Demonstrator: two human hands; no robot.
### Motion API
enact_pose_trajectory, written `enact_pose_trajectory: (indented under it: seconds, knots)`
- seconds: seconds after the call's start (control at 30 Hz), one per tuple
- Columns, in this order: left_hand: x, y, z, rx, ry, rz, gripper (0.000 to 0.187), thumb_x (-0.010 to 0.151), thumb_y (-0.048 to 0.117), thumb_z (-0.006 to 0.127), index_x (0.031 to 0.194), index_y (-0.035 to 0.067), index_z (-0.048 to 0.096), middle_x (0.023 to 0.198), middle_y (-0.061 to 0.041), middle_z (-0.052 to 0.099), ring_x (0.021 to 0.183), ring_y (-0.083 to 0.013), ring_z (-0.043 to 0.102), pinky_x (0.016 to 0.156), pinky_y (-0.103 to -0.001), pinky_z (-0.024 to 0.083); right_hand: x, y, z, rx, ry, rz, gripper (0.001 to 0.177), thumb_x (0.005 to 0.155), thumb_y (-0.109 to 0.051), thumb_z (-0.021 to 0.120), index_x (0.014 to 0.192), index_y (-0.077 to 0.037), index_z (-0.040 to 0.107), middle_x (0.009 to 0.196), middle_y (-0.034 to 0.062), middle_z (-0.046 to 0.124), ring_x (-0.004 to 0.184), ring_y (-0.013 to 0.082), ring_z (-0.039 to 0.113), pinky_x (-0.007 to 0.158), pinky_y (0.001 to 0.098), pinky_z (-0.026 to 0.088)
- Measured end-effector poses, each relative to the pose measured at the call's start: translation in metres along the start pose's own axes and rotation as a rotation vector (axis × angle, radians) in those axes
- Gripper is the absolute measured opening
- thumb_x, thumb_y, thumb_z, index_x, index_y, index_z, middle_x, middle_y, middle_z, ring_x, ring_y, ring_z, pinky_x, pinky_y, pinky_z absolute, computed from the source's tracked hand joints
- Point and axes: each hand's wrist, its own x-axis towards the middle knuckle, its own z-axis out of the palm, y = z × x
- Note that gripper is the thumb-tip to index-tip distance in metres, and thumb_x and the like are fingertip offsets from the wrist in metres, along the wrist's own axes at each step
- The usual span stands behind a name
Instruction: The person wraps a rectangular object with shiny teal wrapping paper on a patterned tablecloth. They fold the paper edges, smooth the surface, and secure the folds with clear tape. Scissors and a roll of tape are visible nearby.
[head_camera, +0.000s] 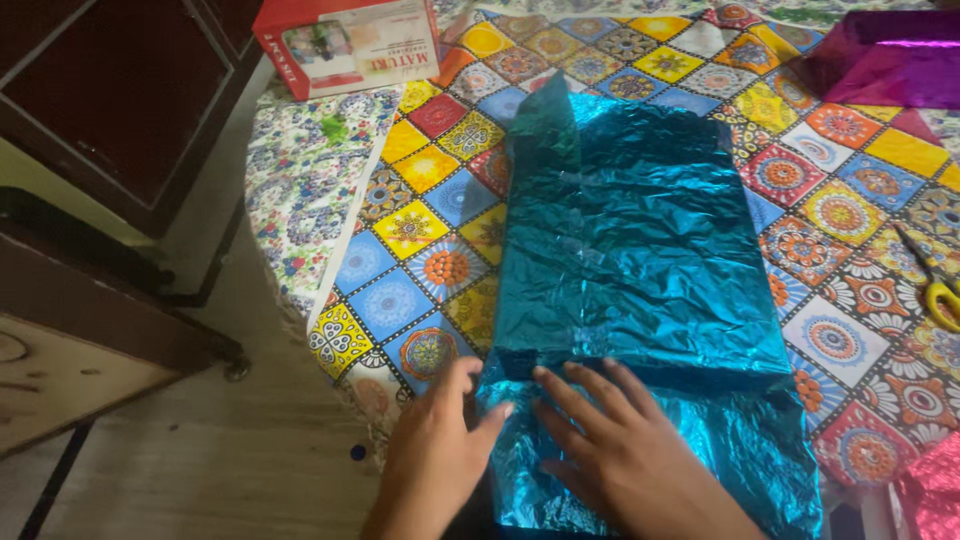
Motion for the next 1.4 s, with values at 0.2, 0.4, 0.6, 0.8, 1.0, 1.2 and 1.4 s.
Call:
enact_pose_trajectory:
  seconds: [0.2, 0.4, 0.6, 0.8, 1.0, 1.2, 1.4]
  knots:
    - [-0.019, -0.015, 0.007, -0.071, 0.111, 0.261, 0.053, 0.087, 0.018, 0.068, 0.137, 0.005, 0.058, 0.129, -0.024, 0.066, 0.116, -0.0427, 0.063, 0.09, -0.046, 0.05, -0.001, -0.006, 0.008, 0.005, 0.064, -0.044, 0.058, 0.087, -0.043, 0.07, 0.132, -0.008, 0.061, 0.147, 0.0129, 0.053, 0.129, 0.0324, 0.051, 0.106, 0.0558, 0.036]
    - [-0.008, -0.028, 0.0, -0.311, 0.082, 0.062, 0.024, 0.094, 0.019, 0.064, 0.111, 0.007, 0.076, 0.102, -0.012, 0.08, 0.095, -0.0254, 0.078, 0.08, -0.034, 0.058, -0.026, -0.016, 0.025, 0.114, 0.261, 0.287, 0.069, 0.072, -0.052, 0.079, 0.13, -0.016, 0.062, 0.138, 0.0139, 0.057, 0.12, 0.0341, 0.058, 0.098, 0.0477, 0.047]
    - [0.01, -0.031, -0.006, -0.52, -0.089, 0.087, 0.018, 0.088, 0.014, 0.072, 0.102, 0.003, 0.073, 0.089, -0.007, 0.081, 0.083, -0.0131, 0.077, 0.073, -0.028, 0.058, -0.048, -0.003, 0.024, 0.456, 0.087, 0.89, 0.078, 0.076, -0.048, 0.081, 0.143, -0.016, 0.059, 0.128, 0.008, 0.067, 0.098, 0.0296, 0.07, 0.084, 0.0416, 0.059]
    - [0.013, -0.035, -0.009, -0.425, -0.147, 0.028, 0.018, 0.086, 0.014, 0.074, 0.1, 0.003, 0.071, 0.084, -0.007, 0.081, 0.078, -0.0137, 0.076, 0.07, -0.028, 0.056, -0.036, -0.042, 0.042, -0.098, 0.372, 0.276, 0.061, 0.078, -0.061, 0.075, 0.124, -0.021, 0.068, 0.116, 0.0118, 0.066, 0.091, 0.0289, 0.062, 0.079, 0.0405, 0.048]
    - [0.019, -0.023, -0.016, -0.497, -0.2, 0.006, 0.014, 0.089, 0.014, 0.071, 0.098, 0.003, 0.072, 0.081, -0.01, 0.077, 0.072, -0.0178, 0.07, 0.064, -0.032, 0.054, -0.011, -0.054, 0.065, -0.112, 0.248, 0.124, 0.049, 0.079, -0.045, 0.073, 0.11, -0.008, 0.071, 0.094, 0.0064, 0.067, 0.074, 0.0247, 0.062, 0.059, 0.0403, 0.046]
    - [0.042, -0.003, -0.051, -0.031, -0.031, 0.574, 0.019, 0.084, 0.015, 0.076, 0.1, 0.007, 0.07, 0.102, -0.009, 0.072, 0.096, -0.0312, 0.068, 0.081, -0.039, 0.052, -0.023, -0.052, 0.067, -0.068, 0.239, 0.221, 0.041, 0.071, -0.026, 0.068, 0.109, -0.009, 0.069, 0.088, 0.0045, 0.065, 0.072, 0.0226, 0.065, 0.058, 0.0389, 0.049]
    - [0.087, 0.011, -0.054, -0.075, -0.252, 0.96, 0.012, 0.086, 0.011, 0.073, 0.097, 0.008, 0.071, 0.121, -0.006, 0.067, 0.118, -0.0296, 0.06, 0.104, -0.041, 0.047, -0.027, -0.048, 0.066, -0.026, 0.237, 0.268, 0.039, 0.071, -0.021, 0.069, 0.109, -0.012, 0.07, 0.08, 0.0038, 0.063, 0.07, 0.0228, 0.064, 0.059, 0.0386, 0.051]
